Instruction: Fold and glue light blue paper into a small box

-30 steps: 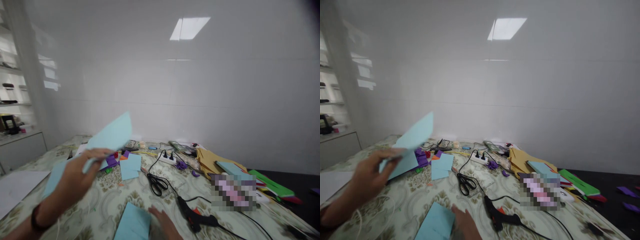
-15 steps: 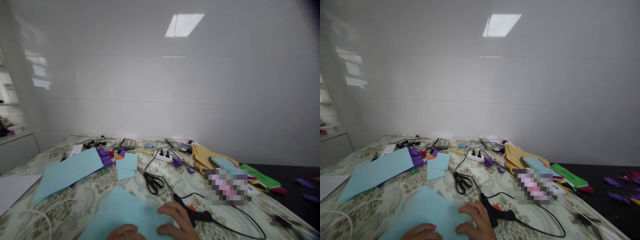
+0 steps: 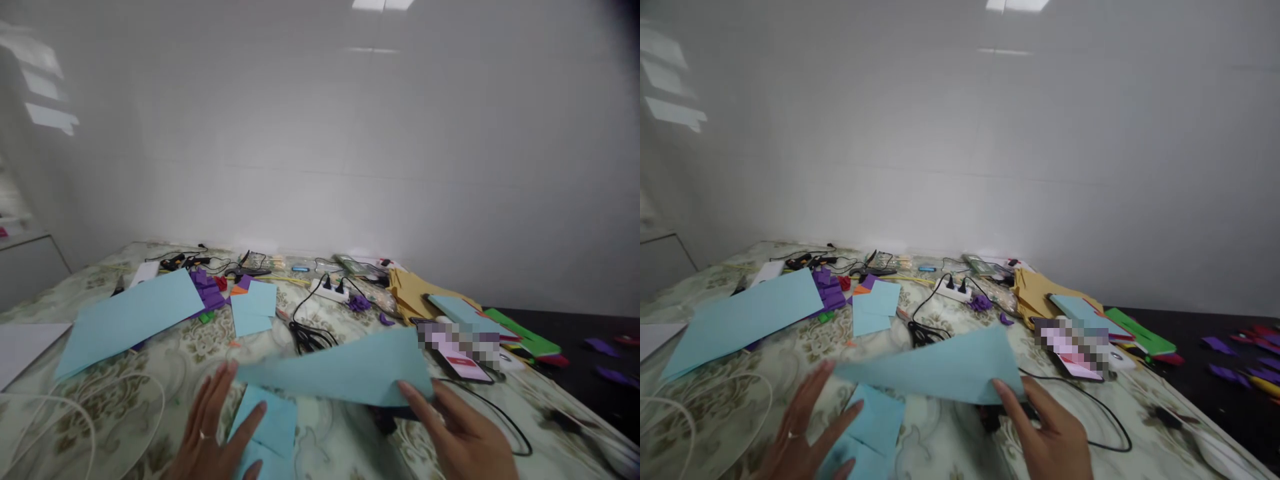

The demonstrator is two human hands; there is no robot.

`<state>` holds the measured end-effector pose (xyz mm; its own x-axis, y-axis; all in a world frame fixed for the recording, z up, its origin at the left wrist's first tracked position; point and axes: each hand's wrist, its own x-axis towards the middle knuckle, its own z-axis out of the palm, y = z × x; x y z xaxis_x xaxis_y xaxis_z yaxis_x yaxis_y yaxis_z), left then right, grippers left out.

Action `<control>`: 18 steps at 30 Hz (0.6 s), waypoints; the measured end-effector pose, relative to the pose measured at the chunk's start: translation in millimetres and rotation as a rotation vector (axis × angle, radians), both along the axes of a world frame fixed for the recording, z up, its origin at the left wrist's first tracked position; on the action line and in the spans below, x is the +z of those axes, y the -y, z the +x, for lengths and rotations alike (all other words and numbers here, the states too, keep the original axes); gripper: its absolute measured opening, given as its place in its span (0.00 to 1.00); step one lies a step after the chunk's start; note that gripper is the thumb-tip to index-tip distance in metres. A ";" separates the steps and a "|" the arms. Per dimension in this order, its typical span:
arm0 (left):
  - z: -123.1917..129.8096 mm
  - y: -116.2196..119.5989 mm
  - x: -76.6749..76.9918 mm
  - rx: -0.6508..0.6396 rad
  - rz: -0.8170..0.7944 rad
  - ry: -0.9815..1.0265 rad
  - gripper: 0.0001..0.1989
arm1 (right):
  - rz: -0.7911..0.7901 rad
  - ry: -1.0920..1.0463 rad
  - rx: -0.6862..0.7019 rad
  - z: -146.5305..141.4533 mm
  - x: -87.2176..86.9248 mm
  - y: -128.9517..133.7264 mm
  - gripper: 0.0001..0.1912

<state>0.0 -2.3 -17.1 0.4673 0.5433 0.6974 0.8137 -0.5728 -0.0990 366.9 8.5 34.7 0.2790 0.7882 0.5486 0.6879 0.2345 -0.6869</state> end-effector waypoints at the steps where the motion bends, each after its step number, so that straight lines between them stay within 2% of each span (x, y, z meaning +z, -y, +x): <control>1: -2.0 -1.3 2.2 -0.013 -0.014 -0.028 0.25 | -0.029 -0.030 -0.055 2.2 1.7 2.8 0.22; 4: -3.7 -6.8 -0.9 -0.233 -0.055 -0.174 0.25 | -0.088 -0.101 -0.201 6.4 3.2 13.5 0.22; 7: 0.0 -9.2 -12.1 -0.395 -0.096 -0.294 0.26 | -0.085 -0.137 -0.238 5.7 0.4 23.0 0.22; 9: 1.1 -8.2 -14.9 -0.421 -0.180 -0.354 0.29 | -0.081 -0.132 -0.235 2.9 -2.3 27.2 0.21; 12: -1.7 -4.5 -9.0 -0.393 -0.351 -0.371 0.33 | -0.072 -0.106 -0.234 -3.0 -4.2 30.4 0.18; 14: -4.7 -2.2 -4.0 -0.328 -0.482 -0.341 0.35 | 0.012 -0.094 -0.139 -7.4 -2.8 30.5 0.12; 16: -8.2 -2.4 -2.8 -0.243 -0.579 -0.297 0.36 | 0.147 -0.071 0.101 -12.0 0.8 28.6 0.07; 18: -13.7 -6.6 -5.7 -0.171 -0.611 -0.261 0.35 | 0.248 -0.025 0.386 -17.0 5.2 25.5 0.07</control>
